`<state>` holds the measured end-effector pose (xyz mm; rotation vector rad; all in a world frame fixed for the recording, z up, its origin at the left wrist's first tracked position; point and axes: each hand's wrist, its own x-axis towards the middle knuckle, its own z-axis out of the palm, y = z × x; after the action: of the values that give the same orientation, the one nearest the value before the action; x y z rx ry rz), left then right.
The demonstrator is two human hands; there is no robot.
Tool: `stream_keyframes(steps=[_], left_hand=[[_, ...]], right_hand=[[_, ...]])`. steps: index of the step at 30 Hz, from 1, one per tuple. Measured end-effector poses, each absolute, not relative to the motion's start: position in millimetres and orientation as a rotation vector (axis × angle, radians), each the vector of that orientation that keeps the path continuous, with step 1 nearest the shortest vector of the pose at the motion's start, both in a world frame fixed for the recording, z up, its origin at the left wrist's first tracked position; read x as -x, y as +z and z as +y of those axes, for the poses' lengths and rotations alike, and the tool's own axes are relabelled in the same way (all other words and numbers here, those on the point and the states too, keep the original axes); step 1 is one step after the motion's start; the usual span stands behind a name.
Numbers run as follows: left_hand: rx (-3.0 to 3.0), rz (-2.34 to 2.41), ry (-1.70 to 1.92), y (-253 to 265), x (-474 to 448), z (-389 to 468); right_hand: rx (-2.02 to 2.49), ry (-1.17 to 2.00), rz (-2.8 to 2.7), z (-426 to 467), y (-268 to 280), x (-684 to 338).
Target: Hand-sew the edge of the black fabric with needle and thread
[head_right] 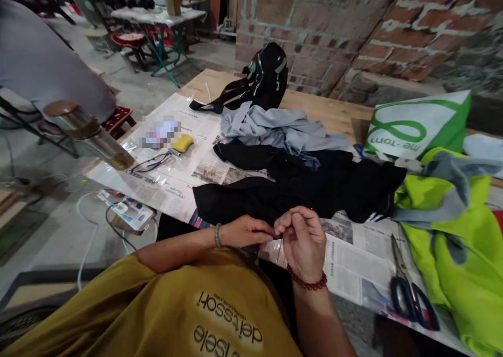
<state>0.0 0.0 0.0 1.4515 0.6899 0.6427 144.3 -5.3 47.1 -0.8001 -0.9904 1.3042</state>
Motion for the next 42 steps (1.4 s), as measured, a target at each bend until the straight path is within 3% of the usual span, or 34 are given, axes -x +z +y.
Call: stream_keyframes(steps=[16,29,42], left_hand=[[-1.763,0.821,0.657,10,9,-12],[-1.888,1.165,1.281,17,33,-15],[-1.746,1.354,1.290,4,66,-20]], right_hand=[[0.846,1.196,-0.922,-20,51,-173],[0.846,1.151,-0.876,-23,49,-182],[0.882,1.011,-0.863,-28,60,-196]])
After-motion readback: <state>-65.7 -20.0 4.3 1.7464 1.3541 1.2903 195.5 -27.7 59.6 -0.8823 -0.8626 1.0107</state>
